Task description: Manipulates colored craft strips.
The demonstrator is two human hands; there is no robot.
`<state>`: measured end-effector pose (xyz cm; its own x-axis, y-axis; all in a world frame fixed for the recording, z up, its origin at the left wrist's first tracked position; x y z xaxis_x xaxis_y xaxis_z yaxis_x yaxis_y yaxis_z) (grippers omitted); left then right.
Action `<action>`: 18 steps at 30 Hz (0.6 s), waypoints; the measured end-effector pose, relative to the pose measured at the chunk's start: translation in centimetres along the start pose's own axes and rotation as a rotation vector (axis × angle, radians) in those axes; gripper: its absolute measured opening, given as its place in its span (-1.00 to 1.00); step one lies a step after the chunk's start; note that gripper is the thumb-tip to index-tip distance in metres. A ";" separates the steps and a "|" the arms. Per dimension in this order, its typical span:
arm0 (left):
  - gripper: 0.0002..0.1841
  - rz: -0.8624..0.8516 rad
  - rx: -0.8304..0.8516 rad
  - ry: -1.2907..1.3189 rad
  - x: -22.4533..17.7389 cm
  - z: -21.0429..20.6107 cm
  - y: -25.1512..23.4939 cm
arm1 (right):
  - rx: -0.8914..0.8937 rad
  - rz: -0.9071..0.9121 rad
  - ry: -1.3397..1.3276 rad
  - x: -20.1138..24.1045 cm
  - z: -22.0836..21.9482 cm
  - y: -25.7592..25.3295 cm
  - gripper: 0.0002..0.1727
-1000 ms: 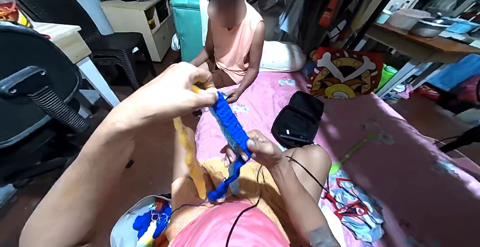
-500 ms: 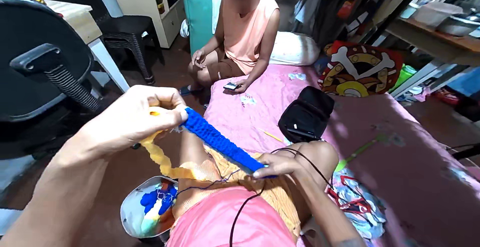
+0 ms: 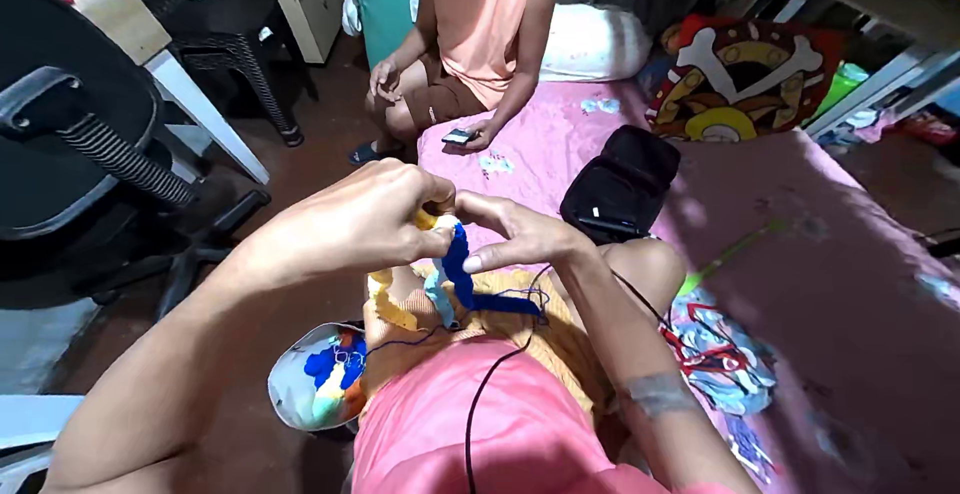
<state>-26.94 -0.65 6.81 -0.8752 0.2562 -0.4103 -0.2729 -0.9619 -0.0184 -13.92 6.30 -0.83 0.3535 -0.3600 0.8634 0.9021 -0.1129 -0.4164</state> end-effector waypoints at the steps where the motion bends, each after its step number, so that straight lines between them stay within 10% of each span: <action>1: -0.90 -0.016 0.000 -0.006 -0.4 0.3 0.2 | 0.045 0.022 -0.082 0.3 -0.5 -0.8 -0.32; 10: -0.94 -0.039 -0.105 -0.016 -0.4 2.4 1.0 | 0.027 -0.028 -0.611 -1.3 -2.7 -1.6 -0.81; 18: -0.95 0.031 -0.168 0.237 4.5 4.3 1.5 | -0.081 -0.070 -0.636 -2.6 -2.0 0.2 -0.59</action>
<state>-33.00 -0.53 8.87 -0.7588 0.2155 -0.6146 -0.1597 -0.9764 -0.1452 -15.11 5.35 -3.70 0.3946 0.2670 0.8792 0.9156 -0.1951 -0.3516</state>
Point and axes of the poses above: each hand's wrist, its own y-axis away from the middle knuckle, its own z-axis out of the back of the hand, x = y × z, the point moved 5 cm from there along -y, towards the middle knuckle, and after that the axes turned 6 degrees about z, right-handed, at the moved point
